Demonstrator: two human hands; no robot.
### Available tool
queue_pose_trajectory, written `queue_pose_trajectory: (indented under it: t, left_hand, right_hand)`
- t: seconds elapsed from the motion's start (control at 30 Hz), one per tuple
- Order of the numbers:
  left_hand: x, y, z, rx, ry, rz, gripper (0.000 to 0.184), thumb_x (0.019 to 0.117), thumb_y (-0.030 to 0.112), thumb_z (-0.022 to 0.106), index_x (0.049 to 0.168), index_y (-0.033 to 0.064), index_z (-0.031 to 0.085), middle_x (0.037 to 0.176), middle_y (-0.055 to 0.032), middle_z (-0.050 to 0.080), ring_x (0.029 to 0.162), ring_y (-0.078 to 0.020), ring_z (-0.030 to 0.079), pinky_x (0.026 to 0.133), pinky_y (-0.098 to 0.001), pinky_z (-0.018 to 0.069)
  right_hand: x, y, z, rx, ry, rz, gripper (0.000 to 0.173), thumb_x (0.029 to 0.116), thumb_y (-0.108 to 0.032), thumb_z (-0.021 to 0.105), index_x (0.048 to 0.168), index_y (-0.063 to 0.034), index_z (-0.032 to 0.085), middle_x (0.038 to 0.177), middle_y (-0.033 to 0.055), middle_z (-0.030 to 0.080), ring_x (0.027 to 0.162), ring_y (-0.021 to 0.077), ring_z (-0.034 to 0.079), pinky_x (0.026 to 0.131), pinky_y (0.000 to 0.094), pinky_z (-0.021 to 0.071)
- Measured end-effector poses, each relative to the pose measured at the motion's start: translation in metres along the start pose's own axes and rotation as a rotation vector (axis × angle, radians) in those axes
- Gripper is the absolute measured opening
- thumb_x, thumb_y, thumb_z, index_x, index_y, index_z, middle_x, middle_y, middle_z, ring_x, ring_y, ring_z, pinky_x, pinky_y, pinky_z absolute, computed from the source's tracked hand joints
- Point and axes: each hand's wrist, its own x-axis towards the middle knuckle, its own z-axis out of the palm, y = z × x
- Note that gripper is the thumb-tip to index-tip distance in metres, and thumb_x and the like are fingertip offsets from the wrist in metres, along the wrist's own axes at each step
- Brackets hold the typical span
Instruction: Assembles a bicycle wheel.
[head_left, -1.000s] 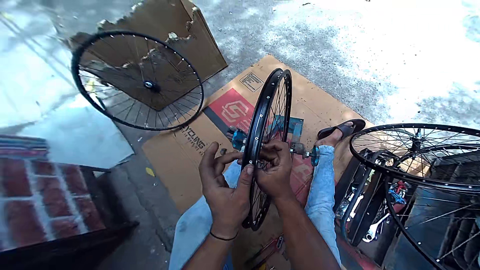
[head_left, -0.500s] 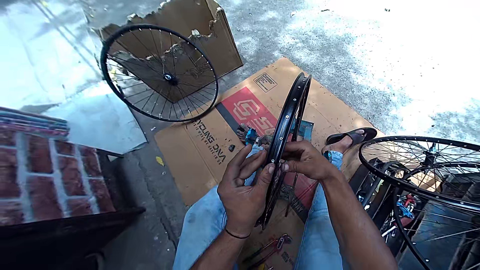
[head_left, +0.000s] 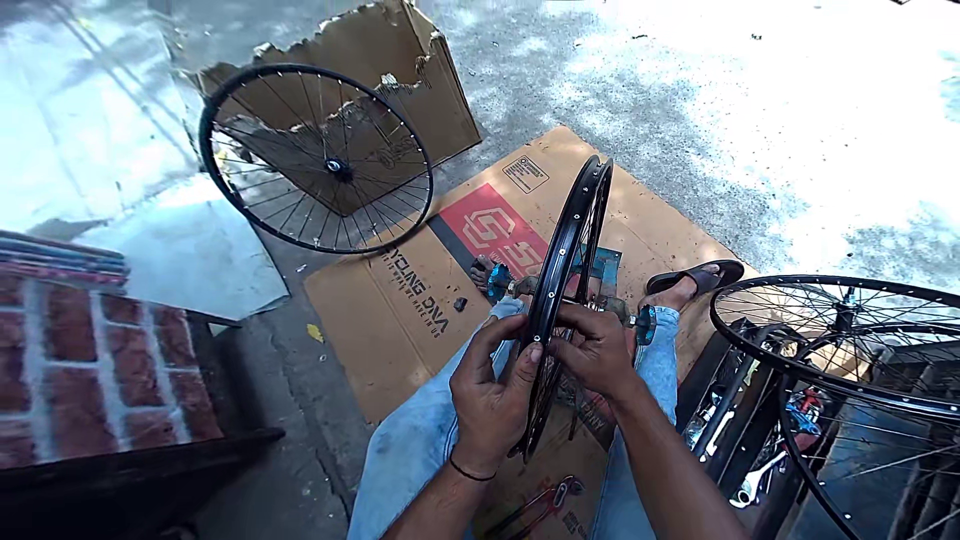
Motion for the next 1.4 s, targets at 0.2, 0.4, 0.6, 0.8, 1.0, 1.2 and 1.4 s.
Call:
queue_pose_trajectory:
  t: [0.2, 0.4, 0.6, 0.8, 1.0, 1.2, 1.4]
  left_hand:
    - [-0.005, -0.005, 0.000, 0.029, 0.005, 0.034, 0.038, 0.0973, 0.029, 0.070, 0.132, 0.0151, 0.063, 0.124, 0.0007, 0.067, 0.116, -0.0177, 0.064, 0.103, -0.0366, 0.0536]
    - [-0.002, -0.006, -0.008, 0.034, -0.114, 0.071, 0.032, 0.1029, 0.030, 0.060, 0.129, 0.0135, 0.065, 0.133, -0.0059, 0.062, 0.122, -0.0241, 0.061, 0.102, -0.0410, 0.0544]
    - [0.004, 0.005, 0.000, 0.067, -0.085, 0.030, 0.032, 0.1042, 0.026, 0.057, 0.131, 0.0110, 0.063, 0.128, -0.0043, 0.065, 0.116, -0.0199, 0.064, 0.099, -0.0370, 0.0559]
    - [0.004, 0.008, -0.002, 0.040, -0.119, 0.003, 0.031, 0.1042, 0.020, 0.054, 0.132, 0.0082, 0.060, 0.128, -0.0060, 0.066, 0.118, -0.0215, 0.064, 0.102, -0.0373, 0.0553]
    - [0.023, 0.023, -0.003, 0.131, -0.081, -0.163, 0.047, 0.0964, 0.037, 0.067, 0.135, 0.0128, 0.054, 0.127, -0.0020, 0.065, 0.115, -0.0175, 0.065, 0.098, -0.0335, 0.0560]
    - [0.036, 0.019, 0.009, 0.183, -0.090, -0.048, 0.032, 0.1036, 0.026, 0.059, 0.128, 0.0069, 0.068, 0.117, -0.0024, 0.070, 0.104, -0.0140, 0.068, 0.092, -0.0293, 0.0584]
    - [0.028, 0.016, 0.000, 0.229, -0.060, -0.063, 0.038, 0.1010, 0.034, 0.062, 0.130, 0.0091, 0.066, 0.135, -0.0054, 0.063, 0.123, -0.0205, 0.061, 0.100, -0.0371, 0.0545]
  right_hand:
    - [0.026, -0.012, -0.034, -0.391, -0.324, -0.306, 0.011, 0.0973, -0.004, 0.064, 0.097, 0.0001, 0.074, 0.093, 0.0096, 0.076, 0.087, 0.0157, 0.074, 0.080, 0.0319, 0.0618]
    - [0.034, -0.014, -0.039, -0.441, -0.388, -0.266, 0.012, 0.0958, -0.006, 0.066, 0.098, -0.0042, 0.077, 0.085, 0.0050, 0.075, 0.075, 0.0133, 0.071, 0.068, 0.0315, 0.0597]
    - [0.027, -0.009, -0.029, -0.786, -0.228, -0.408, 0.012, 0.0954, -0.004, 0.062, 0.098, -0.0039, 0.074, 0.087, 0.0083, 0.075, 0.075, 0.0198, 0.073, 0.065, 0.0339, 0.0606]
    - [-0.015, 0.000, -0.014, -0.464, 0.375, -0.112, 0.019, 0.0967, -0.012, 0.069, 0.108, 0.0023, 0.075, 0.099, 0.0093, 0.077, 0.084, 0.0123, 0.074, 0.076, 0.0298, 0.0646]
    - [-0.005, 0.008, -0.002, -0.579, 0.460, -0.046, 0.020, 0.0961, -0.011, 0.072, 0.111, 0.0023, 0.075, 0.106, 0.0111, 0.077, 0.096, 0.0168, 0.075, 0.088, 0.0346, 0.0637]
    - [0.009, 0.025, 0.006, -0.524, 0.212, -0.243, 0.021, 0.1020, -0.013, 0.061, 0.110, 0.0020, 0.073, 0.113, 0.0125, 0.075, 0.112, 0.0214, 0.071, 0.104, 0.0415, 0.0560]
    - [0.004, 0.022, 0.015, -0.050, 0.131, -0.070, 0.025, 0.1073, -0.012, 0.051, 0.119, 0.0029, 0.068, 0.119, 0.0124, 0.069, 0.116, 0.0162, 0.066, 0.105, 0.0352, 0.0535]
